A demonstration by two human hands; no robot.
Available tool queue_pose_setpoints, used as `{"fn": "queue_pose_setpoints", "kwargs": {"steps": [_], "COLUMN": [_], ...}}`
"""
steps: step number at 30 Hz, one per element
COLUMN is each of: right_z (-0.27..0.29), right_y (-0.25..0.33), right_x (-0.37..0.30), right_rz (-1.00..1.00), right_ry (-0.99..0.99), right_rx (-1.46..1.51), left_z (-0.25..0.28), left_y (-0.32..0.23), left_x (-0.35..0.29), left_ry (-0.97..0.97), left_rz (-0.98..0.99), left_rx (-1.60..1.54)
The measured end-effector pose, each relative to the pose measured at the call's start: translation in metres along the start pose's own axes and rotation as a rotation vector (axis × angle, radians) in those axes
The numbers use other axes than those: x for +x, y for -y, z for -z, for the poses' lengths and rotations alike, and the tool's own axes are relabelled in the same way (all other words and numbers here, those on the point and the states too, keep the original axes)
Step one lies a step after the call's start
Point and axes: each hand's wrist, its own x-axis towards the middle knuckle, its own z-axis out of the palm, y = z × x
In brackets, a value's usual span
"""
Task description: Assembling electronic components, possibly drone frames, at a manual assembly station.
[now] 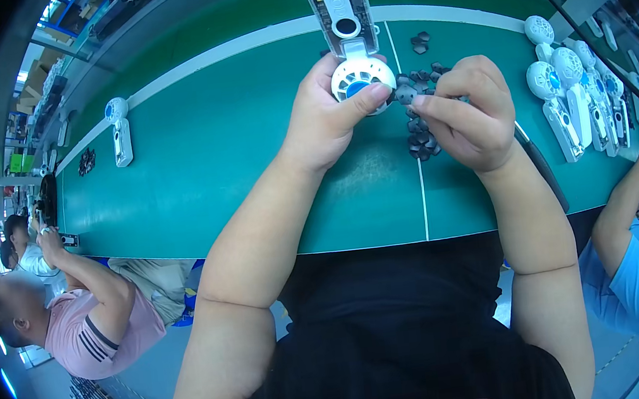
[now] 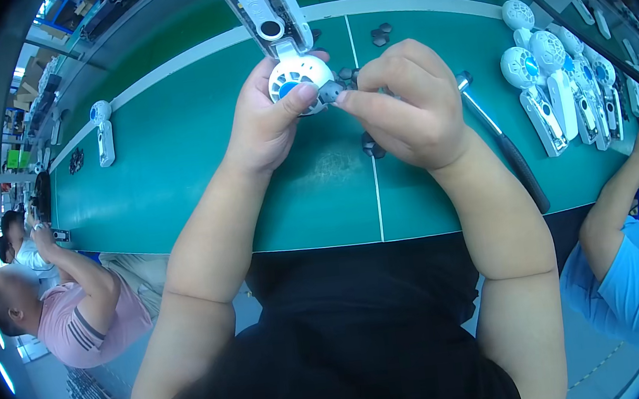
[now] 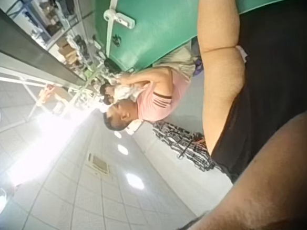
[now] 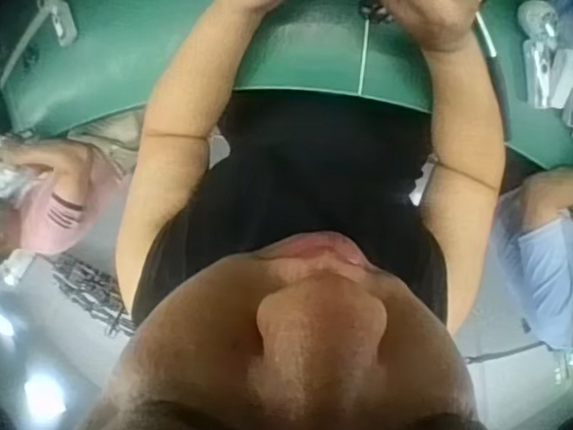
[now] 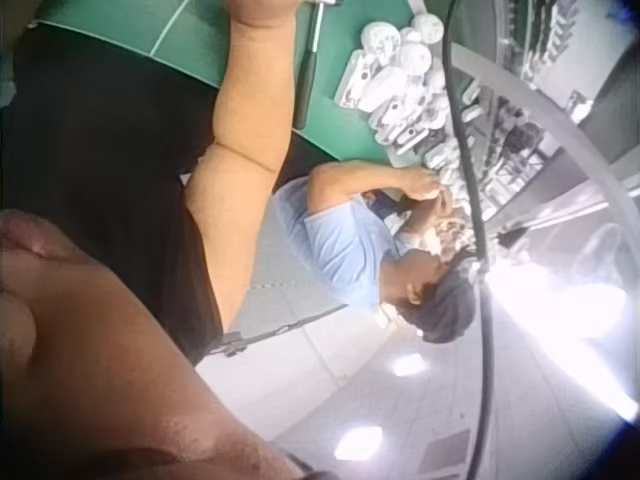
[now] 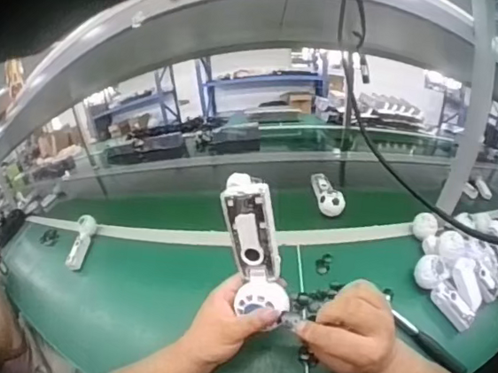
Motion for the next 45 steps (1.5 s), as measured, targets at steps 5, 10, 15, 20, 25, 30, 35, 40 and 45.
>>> {"fn": "queue_pose_setpoints", "kwargs": {"steps": [5, 10, 15, 20, 25, 30, 35, 40, 45], "right_z": [-0.001, -0.001, -0.003, -0.015, -0.011, -0.003, -0.01, -0.019, -0.019], "right_y": [-0.003, -0.014, -0.013, -0.01, -0.002, 0.001, -0.002, 0.001, 0.007], "right_x": [0.003, -0.004, -0.008, -0.012, -0.01, 0.0, -0.003, -0.004, -0.003], "right_rz": [-0.29, -0.89, -1.028, -0.974, -0.845, -0.854, -0.659, -0.553, -0.696], "right_ry": [0.019, 0.299, 0.447, 0.207, 0.313, 0.469, 0.387, 0.218, 0.292], "right_rx": [0.243, 0.765, 0.85, 1.053, 0.936, 0.781, 0.719, 0.844, 0.78], "left_z": [-0.009, -0.011, -0.012, -0.01, -0.005, -0.007, -0.011, -0.011, -0.005], "left_y": [-0.003, 0.0, -0.003, -0.002, 0.004, -0.001, -0.009, -0.008, -0.003], "left_x": [-0.005, -0.006, -0.007, -0.005, -0.007, -0.009, -0.007, -0.006, -0.005], "left_ry": [0.029, 0.093, 0.113, 0.092, 0.162, 0.189, 0.156, 0.161, 0.183], "left_rz": [0.097, -0.022, -0.016, -0.092, -0.082, -0.119, -0.222, -0.275, -0.35], "left_rx": [-0.08, 0.105, 0.33, 0.319, 0.292, 0.301, 0.519, 0.534, 0.565]}}
